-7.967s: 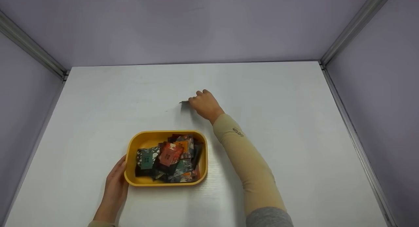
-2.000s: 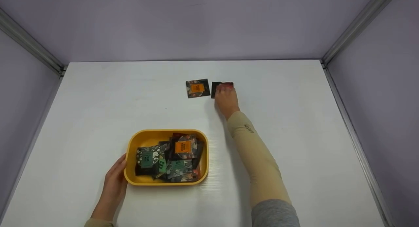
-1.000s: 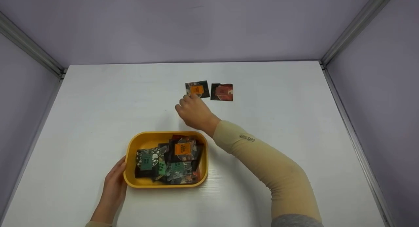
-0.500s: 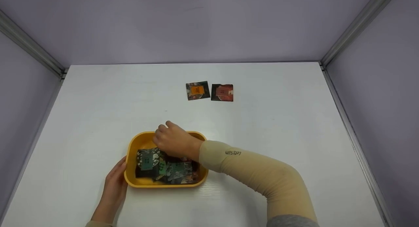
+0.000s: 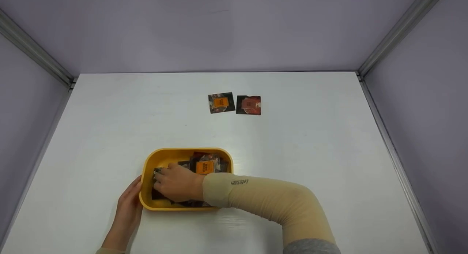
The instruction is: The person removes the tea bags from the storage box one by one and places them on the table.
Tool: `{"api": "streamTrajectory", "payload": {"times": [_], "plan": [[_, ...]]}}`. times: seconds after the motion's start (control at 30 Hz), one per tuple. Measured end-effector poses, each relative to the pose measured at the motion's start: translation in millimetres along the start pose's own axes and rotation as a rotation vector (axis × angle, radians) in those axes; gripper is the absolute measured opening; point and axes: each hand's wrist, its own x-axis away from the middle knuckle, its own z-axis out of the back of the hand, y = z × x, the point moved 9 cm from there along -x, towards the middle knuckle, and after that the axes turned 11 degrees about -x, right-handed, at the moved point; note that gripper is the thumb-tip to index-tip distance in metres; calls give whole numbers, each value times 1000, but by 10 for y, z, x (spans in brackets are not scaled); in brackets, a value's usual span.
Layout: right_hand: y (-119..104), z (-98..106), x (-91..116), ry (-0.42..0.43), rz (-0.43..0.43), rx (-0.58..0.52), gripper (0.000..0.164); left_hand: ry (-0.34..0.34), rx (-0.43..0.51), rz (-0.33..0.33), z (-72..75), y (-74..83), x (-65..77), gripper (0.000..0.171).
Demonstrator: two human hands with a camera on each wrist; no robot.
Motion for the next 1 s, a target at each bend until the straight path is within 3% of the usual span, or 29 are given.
{"api": "streamTrajectory", "payload": {"times": [0.23, 0.6, 0.77, 0.9, 1.0], "plan": [[-39, -199, -63, -135, -15, -16, 59, -8, 1, 16, -1, -21, -1, 57], [-59, -187, -77, -128, -30, -120, 46, -16, 4, 18, 10, -18, -16, 58], [-81, -40, -77, -35, -29, -157, 38, -26, -5, 11, 11, -16, -14, 59], [-87, 144, -50, 92, -8, -130, 30, -30, 1, 1, 9, -6, -1, 57], [-86, 250, -9, 142, 6, -105, 25, -28, 5, 9, 7, -8, 8, 56]]}}
